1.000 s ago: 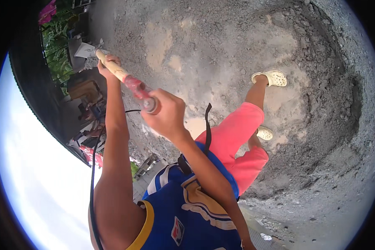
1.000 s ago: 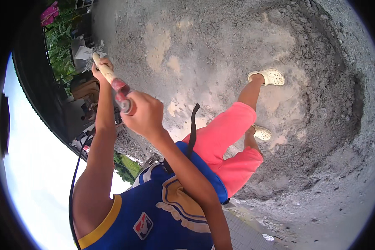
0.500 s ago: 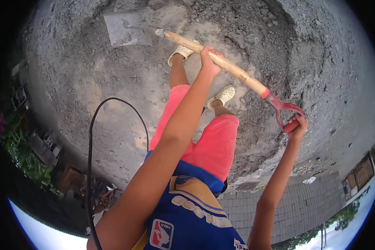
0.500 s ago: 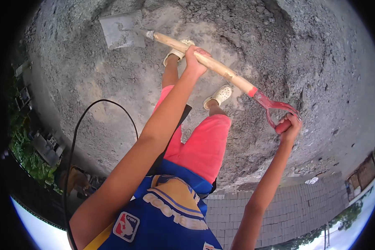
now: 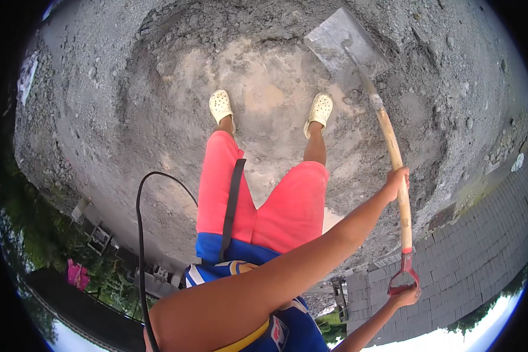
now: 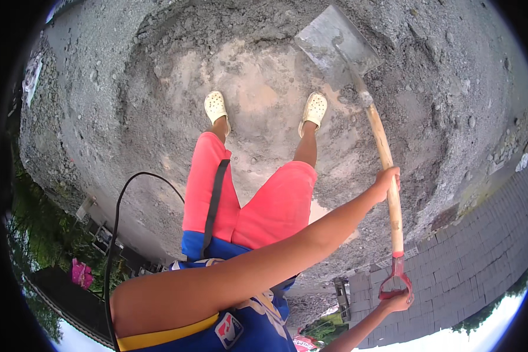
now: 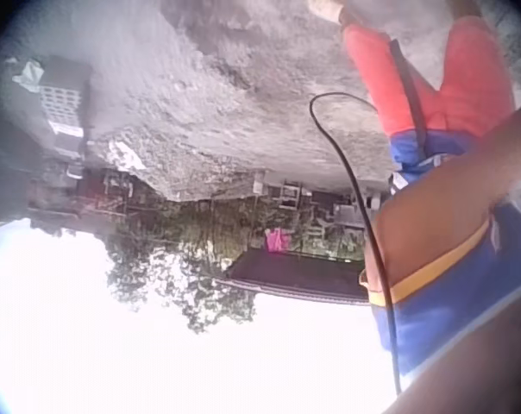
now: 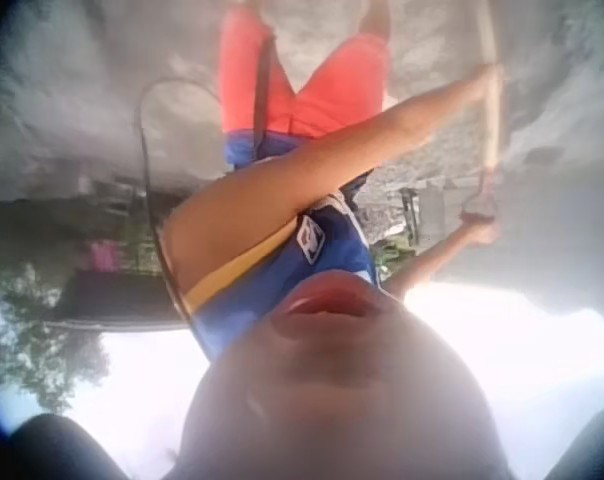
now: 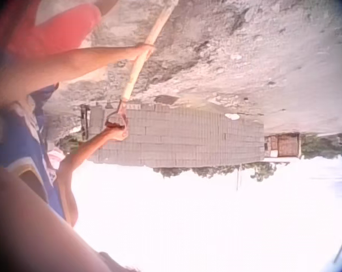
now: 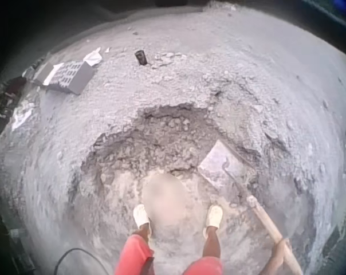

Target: The person attaches the handle grip onto a shovel by hand and shovels a wet cement mixture on the ground.

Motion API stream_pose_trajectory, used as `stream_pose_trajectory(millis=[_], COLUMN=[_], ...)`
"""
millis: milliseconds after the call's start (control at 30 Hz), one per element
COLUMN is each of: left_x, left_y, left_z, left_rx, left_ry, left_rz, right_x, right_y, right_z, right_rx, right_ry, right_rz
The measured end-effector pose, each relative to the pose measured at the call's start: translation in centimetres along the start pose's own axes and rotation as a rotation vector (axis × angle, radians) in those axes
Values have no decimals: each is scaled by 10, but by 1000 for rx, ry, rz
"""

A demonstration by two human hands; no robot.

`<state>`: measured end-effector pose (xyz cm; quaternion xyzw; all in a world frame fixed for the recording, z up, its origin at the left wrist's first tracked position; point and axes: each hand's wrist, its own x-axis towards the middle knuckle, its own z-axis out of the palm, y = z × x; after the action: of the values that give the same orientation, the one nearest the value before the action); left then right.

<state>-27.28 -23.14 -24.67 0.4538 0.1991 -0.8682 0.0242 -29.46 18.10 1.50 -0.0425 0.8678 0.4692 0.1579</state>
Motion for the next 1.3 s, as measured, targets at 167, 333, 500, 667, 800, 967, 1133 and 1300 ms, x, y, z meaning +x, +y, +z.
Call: stream_pose_trajectory(millis=[167,333,500,667,800,967,1133,1300], left_x=[26,47,-6,-95,-216,-411,-513,-477], left_y=[-3,178,421,453,544,592,556,514], left_z=[-16,-67,-137,-194,-313,-497,-621,-651], left_rx=[-5,-70,-234,-465,-471,-552,-457,-443], left_ry=[41,70,71,-123,-60,184,502,545], left_rz=[-38,110,442,488,827,964,716,671], right_x=[-62,-33,2,-58,-177,-422,-561,-544], right_y=[-39,-296,-506,-540,-628,-649,-616,-602], right_z=[-99,-177,-253,-264,-326,-372,-383,-356], right_rx=[785,1581,1579,1723,1660,1625,1573,1446], right_ry=[211,314,250,361,145,-578,-1161,-1543], right_rz=[487,379,-86,-314,-778,-1152,-1266,-1125])
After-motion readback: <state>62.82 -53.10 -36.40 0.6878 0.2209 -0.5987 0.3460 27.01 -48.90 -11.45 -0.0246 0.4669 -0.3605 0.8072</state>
